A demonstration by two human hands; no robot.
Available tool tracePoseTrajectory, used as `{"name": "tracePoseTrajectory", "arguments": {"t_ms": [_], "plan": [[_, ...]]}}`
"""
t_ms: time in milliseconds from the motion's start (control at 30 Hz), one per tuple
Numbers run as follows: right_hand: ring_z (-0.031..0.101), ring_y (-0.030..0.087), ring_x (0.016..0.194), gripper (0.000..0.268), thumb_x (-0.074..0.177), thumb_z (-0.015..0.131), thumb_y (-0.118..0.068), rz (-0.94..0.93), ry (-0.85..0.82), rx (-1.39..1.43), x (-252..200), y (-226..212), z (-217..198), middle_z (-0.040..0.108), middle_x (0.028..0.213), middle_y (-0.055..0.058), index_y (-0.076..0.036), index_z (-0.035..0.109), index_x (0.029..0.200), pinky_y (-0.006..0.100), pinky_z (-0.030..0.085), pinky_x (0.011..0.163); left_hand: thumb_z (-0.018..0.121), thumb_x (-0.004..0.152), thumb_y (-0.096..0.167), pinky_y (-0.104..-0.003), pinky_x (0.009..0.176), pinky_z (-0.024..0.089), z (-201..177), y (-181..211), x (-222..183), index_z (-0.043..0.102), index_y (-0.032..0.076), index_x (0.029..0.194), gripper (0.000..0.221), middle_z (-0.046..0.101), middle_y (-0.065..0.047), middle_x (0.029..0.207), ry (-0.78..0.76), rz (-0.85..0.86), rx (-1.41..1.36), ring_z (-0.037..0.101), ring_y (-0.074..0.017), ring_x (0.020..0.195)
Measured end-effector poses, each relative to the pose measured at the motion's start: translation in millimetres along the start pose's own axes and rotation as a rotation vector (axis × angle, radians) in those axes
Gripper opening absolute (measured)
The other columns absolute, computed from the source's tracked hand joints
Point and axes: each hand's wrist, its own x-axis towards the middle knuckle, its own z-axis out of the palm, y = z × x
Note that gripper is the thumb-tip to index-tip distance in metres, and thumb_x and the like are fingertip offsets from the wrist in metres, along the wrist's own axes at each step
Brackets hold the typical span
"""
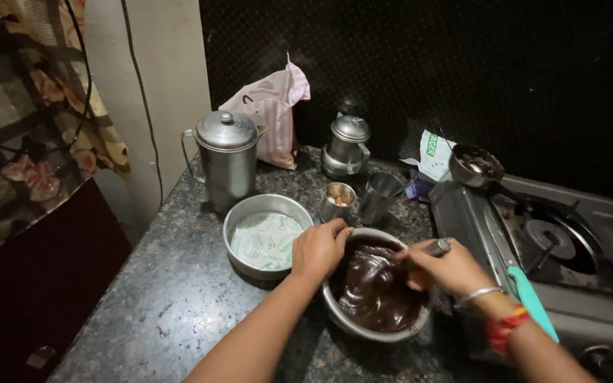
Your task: The person chops nuts with a knife, adding them to a bowl of chocolate batter, and stirs the mixture with a whisk. They pour in liquid from a metal pitcher and continue whisking the batter by hand.
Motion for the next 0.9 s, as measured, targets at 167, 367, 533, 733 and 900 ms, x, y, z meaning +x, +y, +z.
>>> {"name": "tracePoseTrajectory", "arguments": {"t_ms": [167,367,533,733,900], "plan": [[0.075,0.022,0.062,0.038,0.098,0.054,-0.026,0.078,-0.216,0.282,5,4,41,0.079,0.081,0.018,0.001,0.079,0.109,0.032,0.064,0.059,0.063,0.093,0.039,-0.052,0.073,0.053,2,-1,0,0.076,0.020,0.097,0.024,0.075,-0.013,0.083,0.027,-0.003,0.000,0.070,-0.0387,0.082],[0.075,0.026,0.061,0.039,0.098,0.056,-0.022,0.166,-0.151,0.112,14,13,-9,0.078,0.081,0.022,0.006,0.079,0.111,0.036,0.065,0.059,0.063,0.093,0.039,-0.051,0.073,0.052,1,-2,-1,0.076,0.019,0.097,0.024,0.075,-0.013,0.084,0.032,0.010,0.006,0.070,-0.0381,0.082],[0.077,0.024,0.064,0.036,0.097,0.055,-0.025,0.074,-0.132,0.300,6,-11,42,0.078,0.079,0.019,0.001,0.078,0.108,0.034,0.066,0.062,0.062,0.094,0.039,-0.051,0.073,0.053,-1,2,-1,0.076,0.019,0.099,0.025,0.075,-0.013,0.084,0.026,0.008,-0.002,0.070,-0.0377,0.082],[0.076,0.027,0.062,0.027,0.095,0.067,-0.022,0.346,-0.285,-0.111,-17,-36,7,0.082,0.079,0.019,-0.001,0.083,0.102,0.037,0.066,0.061,0.062,0.094,0.041,-0.051,0.074,0.052,-2,2,-1,0.077,0.020,0.100,0.026,0.075,-0.013,0.084,-0.008,-0.025,0.003,0.070,-0.0379,0.083],[0.077,0.021,0.065,0.026,0.092,0.066,-0.016,-0.018,0.153,0.015,5,-33,25,0.081,0.087,0.015,0.002,0.081,0.103,0.032,0.065,0.058,0.062,0.094,0.040,-0.052,0.073,0.052,-2,-1,-2,0.077,0.020,0.098,0.025,0.074,-0.014,0.084,0.010,0.000,-0.012,0.070,-0.0397,0.083]]}}
